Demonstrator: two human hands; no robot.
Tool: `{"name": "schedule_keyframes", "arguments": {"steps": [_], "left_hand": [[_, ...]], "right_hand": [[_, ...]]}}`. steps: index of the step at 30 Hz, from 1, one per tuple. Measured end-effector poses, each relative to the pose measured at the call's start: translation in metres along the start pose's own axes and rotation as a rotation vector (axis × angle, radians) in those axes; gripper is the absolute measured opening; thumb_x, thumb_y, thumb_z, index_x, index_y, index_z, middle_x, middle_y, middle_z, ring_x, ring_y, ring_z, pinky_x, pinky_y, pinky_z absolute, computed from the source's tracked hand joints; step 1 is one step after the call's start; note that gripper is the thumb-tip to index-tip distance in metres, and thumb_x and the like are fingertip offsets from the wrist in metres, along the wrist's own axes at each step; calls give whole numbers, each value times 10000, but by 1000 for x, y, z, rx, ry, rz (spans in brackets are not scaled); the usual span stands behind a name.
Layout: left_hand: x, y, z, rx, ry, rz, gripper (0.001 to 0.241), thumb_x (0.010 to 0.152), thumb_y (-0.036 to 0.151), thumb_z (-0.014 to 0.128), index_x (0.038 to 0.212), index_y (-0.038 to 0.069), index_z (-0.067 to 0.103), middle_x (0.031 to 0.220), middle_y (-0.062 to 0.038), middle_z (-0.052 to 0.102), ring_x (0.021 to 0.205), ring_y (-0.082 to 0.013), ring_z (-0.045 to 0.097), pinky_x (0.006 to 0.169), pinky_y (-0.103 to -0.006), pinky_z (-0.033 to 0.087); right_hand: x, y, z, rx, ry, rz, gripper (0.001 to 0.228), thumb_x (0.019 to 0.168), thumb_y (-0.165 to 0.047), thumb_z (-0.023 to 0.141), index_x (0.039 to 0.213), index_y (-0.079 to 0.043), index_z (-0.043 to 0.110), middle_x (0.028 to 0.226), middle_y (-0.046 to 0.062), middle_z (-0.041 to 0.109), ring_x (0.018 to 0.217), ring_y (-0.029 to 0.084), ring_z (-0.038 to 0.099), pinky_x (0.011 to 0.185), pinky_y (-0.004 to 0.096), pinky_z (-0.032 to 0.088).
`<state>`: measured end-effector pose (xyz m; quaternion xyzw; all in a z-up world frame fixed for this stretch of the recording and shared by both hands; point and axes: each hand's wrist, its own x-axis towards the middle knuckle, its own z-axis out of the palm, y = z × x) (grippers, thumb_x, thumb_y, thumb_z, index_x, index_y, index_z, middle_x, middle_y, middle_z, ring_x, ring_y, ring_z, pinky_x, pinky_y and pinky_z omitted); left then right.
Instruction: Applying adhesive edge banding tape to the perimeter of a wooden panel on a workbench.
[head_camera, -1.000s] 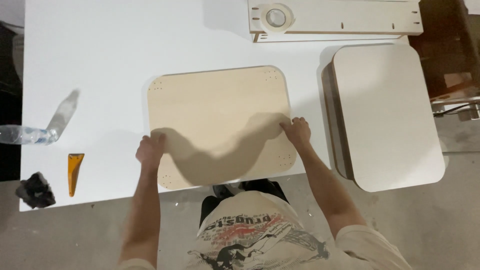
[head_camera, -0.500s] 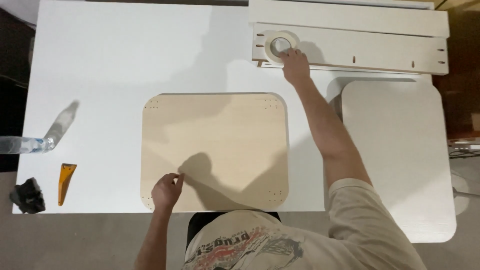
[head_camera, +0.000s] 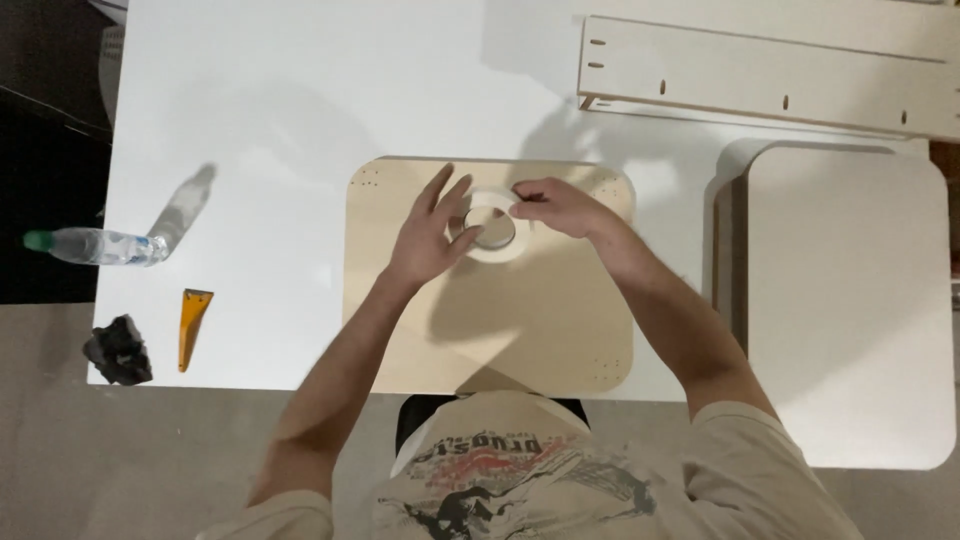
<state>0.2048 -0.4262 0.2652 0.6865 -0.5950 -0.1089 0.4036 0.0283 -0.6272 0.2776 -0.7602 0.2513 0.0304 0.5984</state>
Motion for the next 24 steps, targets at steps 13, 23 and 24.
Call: {"name": "schedule_keyframes", "arguments": {"steps": [13, 23, 24], "left_hand": [[-42, -127, -39, -279, -474, -511, 397, 1065, 144, 561, 1461, 168, 568, 1128, -133, 630, 877, -258, 742, 712, -389, 635], [-68, -185, -48, -413, -313, -826, 382, 1064, 242, 614, 1431, 141, 600, 810, -123, 680, 689, -202, 716, 657, -367, 591], [-64, -183, -52, -433, -291, -832, 378, 1067, 221, 607, 1428, 111, 599, 797, -132, 664, 693, -206, 704, 653, -372, 588]], "right_hand": [[18, 53, 154, 102, 365, 73, 302, 912, -221, 783, 1198, -131, 751, 949, 107, 752, 833, 197, 749, 753, 338, 623], [46, 129, 205, -929, 119, -4, 933, 917, -789, 489, 1637, -249, 244, 1729, 57, 147, 1590, 300, 75, 1307, 491, 54], [50, 134, 207, -934, 130, 10, 954, 894, -828, 468, 1637, -280, 228, 1732, 32, 122, 1593, 286, 53, 1313, 483, 44]]}}
